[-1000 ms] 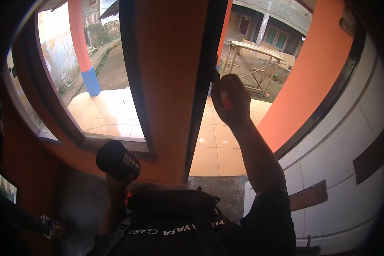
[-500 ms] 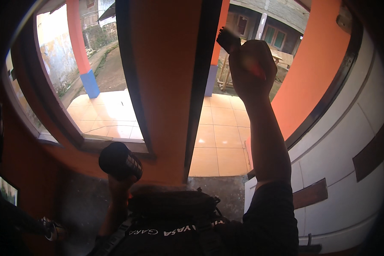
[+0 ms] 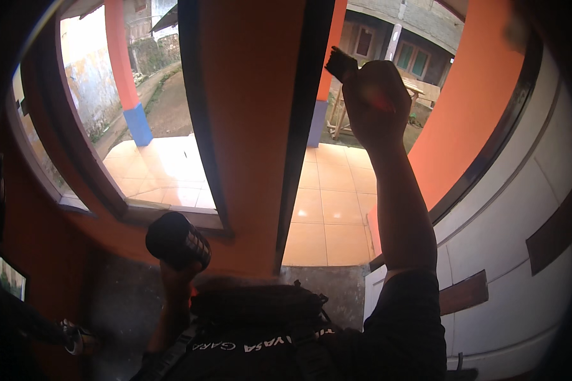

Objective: The person paints the vertical edge of a door frame black using a paintbrush and a small paint can. They repeatedly dip the brush into the can and apply paint to the frame, working from top to bottom and back up.

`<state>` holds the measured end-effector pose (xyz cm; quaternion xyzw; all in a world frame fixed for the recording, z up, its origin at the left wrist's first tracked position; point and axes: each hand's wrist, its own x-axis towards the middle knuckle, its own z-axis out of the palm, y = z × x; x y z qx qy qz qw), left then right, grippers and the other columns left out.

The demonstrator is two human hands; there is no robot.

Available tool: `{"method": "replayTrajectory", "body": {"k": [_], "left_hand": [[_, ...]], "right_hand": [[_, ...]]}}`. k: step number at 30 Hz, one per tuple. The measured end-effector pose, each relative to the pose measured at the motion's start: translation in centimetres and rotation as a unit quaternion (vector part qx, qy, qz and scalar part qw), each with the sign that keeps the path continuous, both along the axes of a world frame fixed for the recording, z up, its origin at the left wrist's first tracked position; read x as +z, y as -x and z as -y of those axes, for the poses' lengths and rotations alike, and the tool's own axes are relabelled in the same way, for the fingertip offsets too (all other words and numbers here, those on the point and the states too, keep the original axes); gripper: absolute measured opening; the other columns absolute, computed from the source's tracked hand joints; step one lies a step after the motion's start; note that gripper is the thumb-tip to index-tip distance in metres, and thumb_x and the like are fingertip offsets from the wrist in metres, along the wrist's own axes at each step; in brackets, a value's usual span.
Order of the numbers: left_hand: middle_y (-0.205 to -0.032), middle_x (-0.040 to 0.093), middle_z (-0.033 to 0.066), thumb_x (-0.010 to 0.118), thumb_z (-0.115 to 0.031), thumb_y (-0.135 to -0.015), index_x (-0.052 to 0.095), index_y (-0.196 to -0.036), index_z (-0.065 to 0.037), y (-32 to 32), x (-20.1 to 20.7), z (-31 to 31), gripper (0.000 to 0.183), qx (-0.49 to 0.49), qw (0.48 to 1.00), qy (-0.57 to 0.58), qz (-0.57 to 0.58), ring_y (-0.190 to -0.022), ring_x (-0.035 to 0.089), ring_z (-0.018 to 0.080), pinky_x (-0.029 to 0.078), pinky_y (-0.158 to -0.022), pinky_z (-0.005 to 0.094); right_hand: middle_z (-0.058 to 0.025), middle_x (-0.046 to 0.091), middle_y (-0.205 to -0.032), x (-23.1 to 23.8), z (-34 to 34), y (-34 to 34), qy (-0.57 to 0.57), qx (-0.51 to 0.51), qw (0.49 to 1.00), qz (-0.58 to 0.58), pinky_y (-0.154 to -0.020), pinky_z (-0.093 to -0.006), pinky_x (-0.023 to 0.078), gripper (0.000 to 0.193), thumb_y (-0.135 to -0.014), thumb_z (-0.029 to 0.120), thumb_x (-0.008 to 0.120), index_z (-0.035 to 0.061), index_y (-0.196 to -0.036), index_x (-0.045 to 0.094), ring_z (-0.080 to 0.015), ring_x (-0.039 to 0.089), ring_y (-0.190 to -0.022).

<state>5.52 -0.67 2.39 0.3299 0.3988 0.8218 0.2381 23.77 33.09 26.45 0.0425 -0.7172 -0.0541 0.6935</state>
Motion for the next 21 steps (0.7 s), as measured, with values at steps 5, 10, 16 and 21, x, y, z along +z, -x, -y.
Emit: {"method": "replayTrajectory", "body": {"k": [5,10,16,21], "left_hand": [[-0.108,0.063,0.0087,0.090,-0.003,-0.070,0.055,-0.128,0.005,-0.2,0.0,0.1,0.068,0.015,1.000,0.001,-0.003,-0.096,0.063,0.0206,0.054,-0.081,0.0360],[-0.107,0.062,0.0084,0.090,-0.003,-0.070,0.056,-0.127,0.005,-0.5,0.4,0.1,0.067,-0.014,1.000,0.000,0.006,-0.095,0.063,0.0204,0.053,-0.079,0.0355],[-0.105,0.063,0.0081,0.087,0.002,-0.070,0.057,-0.125,0.004,0.8,-1.0,0.9,0.063,0.002,0.999,0.046,0.001,-0.093,0.063,0.0193,0.055,-0.081,0.0363],[-0.104,0.063,0.0077,0.083,0.005,-0.071,0.057,-0.125,0.005,0.9,-0.8,1.5,0.060,0.046,0.998,0.045,-0.008,-0.092,0.063,0.0183,0.055,-0.083,0.0369]], "right_hand": [[-0.0064,0.063,-0.087,2.8,2.3,1.0,-0.040,-0.040,0.998,-0.032,-0.068,-0.0292,0.050,0.014,-0.085,-0.002,0.076,0.0036,-0.089,0.064,-0.0177,0.063,-0.076],[-0.0117,0.058,-0.081,-1.9,1.6,2.4,-0.004,-0.096,0.995,0.039,-0.064,-0.0366,0.050,0.016,-0.087,0.002,0.072,0.0039,-0.083,0.056,-0.0283,0.062,-0.071],[-0.0115,0.055,-0.075,-15.6,4.1,-0.4,0.165,-0.024,0.960,0.227,-0.057,-0.0396,0.048,0.017,-0.081,-0.002,0.072,0.0046,-0.082,0.057,-0.0326,0.059,-0.064],[-0.0126,0.057,-0.079,-10.9,4.8,-1.1,0.162,-0.018,0.969,0.185,-0.064,-0.0344,0.048,0.018,-0.080,-0.006,0.071,0.0023,-0.084,0.055,-0.0284,0.060,-0.071]]}}
